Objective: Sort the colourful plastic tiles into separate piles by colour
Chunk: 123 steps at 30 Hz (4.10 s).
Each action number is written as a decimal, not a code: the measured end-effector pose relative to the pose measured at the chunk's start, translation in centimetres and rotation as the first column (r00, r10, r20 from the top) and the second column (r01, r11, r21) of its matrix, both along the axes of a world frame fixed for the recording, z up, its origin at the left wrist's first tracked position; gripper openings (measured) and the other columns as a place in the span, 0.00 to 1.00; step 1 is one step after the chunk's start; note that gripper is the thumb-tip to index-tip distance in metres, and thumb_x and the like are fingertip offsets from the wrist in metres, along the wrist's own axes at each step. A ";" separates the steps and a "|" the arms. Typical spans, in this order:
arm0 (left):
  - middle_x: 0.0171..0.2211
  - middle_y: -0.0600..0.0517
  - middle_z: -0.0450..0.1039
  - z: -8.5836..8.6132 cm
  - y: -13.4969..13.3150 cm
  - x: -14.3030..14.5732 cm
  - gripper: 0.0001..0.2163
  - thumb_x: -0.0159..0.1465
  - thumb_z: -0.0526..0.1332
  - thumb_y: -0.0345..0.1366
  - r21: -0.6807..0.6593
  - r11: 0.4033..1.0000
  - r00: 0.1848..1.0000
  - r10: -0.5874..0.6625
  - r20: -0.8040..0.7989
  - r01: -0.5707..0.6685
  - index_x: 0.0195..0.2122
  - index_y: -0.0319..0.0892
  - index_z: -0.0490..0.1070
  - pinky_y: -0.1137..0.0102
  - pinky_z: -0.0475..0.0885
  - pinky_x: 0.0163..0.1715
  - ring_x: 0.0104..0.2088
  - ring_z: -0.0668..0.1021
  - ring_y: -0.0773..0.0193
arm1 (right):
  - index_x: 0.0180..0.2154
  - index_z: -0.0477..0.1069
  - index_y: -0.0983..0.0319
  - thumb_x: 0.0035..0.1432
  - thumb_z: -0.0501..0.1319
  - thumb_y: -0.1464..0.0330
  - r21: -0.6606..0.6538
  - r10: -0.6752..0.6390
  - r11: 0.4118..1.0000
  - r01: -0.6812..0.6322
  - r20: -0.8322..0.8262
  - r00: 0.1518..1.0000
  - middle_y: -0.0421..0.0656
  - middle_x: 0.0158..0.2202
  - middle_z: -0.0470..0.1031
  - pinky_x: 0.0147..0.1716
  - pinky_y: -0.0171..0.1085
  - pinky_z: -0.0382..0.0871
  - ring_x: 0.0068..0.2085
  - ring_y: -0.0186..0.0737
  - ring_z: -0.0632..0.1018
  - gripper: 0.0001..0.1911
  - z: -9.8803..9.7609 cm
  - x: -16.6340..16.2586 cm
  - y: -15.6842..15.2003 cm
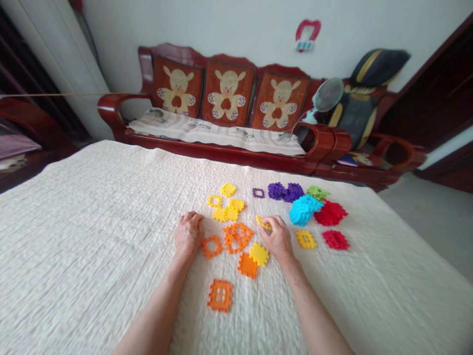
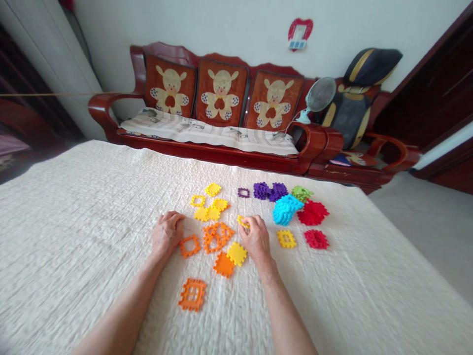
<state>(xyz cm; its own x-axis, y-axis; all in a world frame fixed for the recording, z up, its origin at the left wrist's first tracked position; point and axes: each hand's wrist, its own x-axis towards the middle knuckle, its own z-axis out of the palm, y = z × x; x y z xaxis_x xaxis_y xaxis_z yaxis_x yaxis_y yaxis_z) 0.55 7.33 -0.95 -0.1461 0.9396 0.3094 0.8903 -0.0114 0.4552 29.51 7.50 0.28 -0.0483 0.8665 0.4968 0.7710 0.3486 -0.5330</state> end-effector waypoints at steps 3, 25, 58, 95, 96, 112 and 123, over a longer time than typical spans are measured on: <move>0.47 0.48 0.76 0.0 0.0 -0.1 0.16 0.65 0.50 0.33 0.018 1.000 1.000 0.004 -0.009 -0.004 0.41 0.44 0.78 0.62 0.70 0.46 0.44 0.73 0.56 | 0.43 0.69 0.59 0.50 0.61 0.71 -0.085 0.122 0.988 -0.126 -0.041 0.992 0.48 0.45 0.71 0.49 0.45 0.71 0.49 0.46 0.74 0.16 -0.1 -0.1 -0.2; 0.47 0.48 0.75 0.1 0.0 -0.4 0.16 0.64 0.50 0.33 0.001 1.000 1.000 0.018 -0.024 -0.018 0.41 0.45 0.79 0.58 0.71 0.45 0.45 0.73 0.52 | 0.46 0.70 0.60 0.54 0.63 0.64 -0.060 -0.073 0.996 0.072 -0.012 0.997 0.48 0.45 0.75 0.52 0.44 0.67 0.48 0.47 0.74 0.17 1.0 0.8 -1.9; 0.47 0.48 0.75 0.0 0.1 -0.7 0.15 0.65 0.51 0.34 -0.027 0.999 0.998 0.015 -0.054 -0.017 0.42 0.43 0.78 0.58 0.71 0.46 0.46 0.72 0.53 | 0.45 0.72 0.63 0.53 0.60 0.58 0.099 -0.605 0.796 0.597 0.129 0.785 0.49 0.40 0.71 0.46 0.49 0.69 0.43 0.51 0.73 0.21 -1.8 8.7 -5.2; 0.46 0.48 0.75 0.4 -0.1 0.2 0.16 0.66 0.49 0.32 -0.010 1.000 1.000 0.006 0.001 -0.006 0.41 0.45 0.78 0.63 0.70 0.43 0.44 0.72 0.56 | 0.51 0.68 0.62 0.47 0.66 0.65 -0.390 0.040 0.918 0.066 0.260 0.965 0.52 0.47 0.71 0.50 0.47 0.68 0.51 0.53 0.74 0.27 2.5 -12.3 15.7; 0.46 0.48 0.75 0.4 -0.1 0.2 0.16 0.66 0.50 0.32 -0.008 1.000 1.000 0.005 0.003 -0.005 0.41 0.45 0.78 0.63 0.70 0.43 0.44 0.72 0.56 | 0.50 0.69 0.62 0.47 0.66 0.66 -0.383 0.049 0.922 0.054 0.255 0.966 0.51 0.46 0.71 0.50 0.46 0.68 0.50 0.52 0.74 0.26 2.6 -12.2 15.8; 0.47 0.48 0.75 0.2 0.0 0.0 0.18 0.65 0.48 0.32 -0.003 1.000 1.000 0.001 -0.021 -0.001 0.42 0.44 0.79 0.63 0.69 0.46 0.44 0.73 0.56 | 0.48 0.70 0.58 0.49 0.64 0.65 -0.137 0.077 0.987 -0.086 -0.071 0.995 0.46 0.47 0.76 0.49 0.44 0.72 0.48 0.45 0.78 0.22 0.5 -1.8 0.0; 0.47 0.48 0.75 0.2 -0.1 0.0 0.16 0.65 0.49 0.33 0.011 1.000 1.000 0.008 -0.012 -0.008 0.41 0.44 0.79 0.63 0.70 0.46 0.45 0.73 0.56 | 0.45 0.72 0.60 0.54 0.61 0.60 -0.040 -0.108 0.994 0.102 -0.183 0.977 0.51 0.49 0.77 0.52 0.50 0.71 0.52 0.49 0.76 0.17 -1.7 0.7 2.2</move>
<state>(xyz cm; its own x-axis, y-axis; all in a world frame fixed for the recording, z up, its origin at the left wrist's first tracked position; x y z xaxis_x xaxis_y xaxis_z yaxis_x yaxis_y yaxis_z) 0.60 7.25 -0.74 -0.1498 0.9352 0.3210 0.8958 -0.0090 0.4443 30.18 9.70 -1.43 0.1338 0.8769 0.4618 0.6895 0.2523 -0.6789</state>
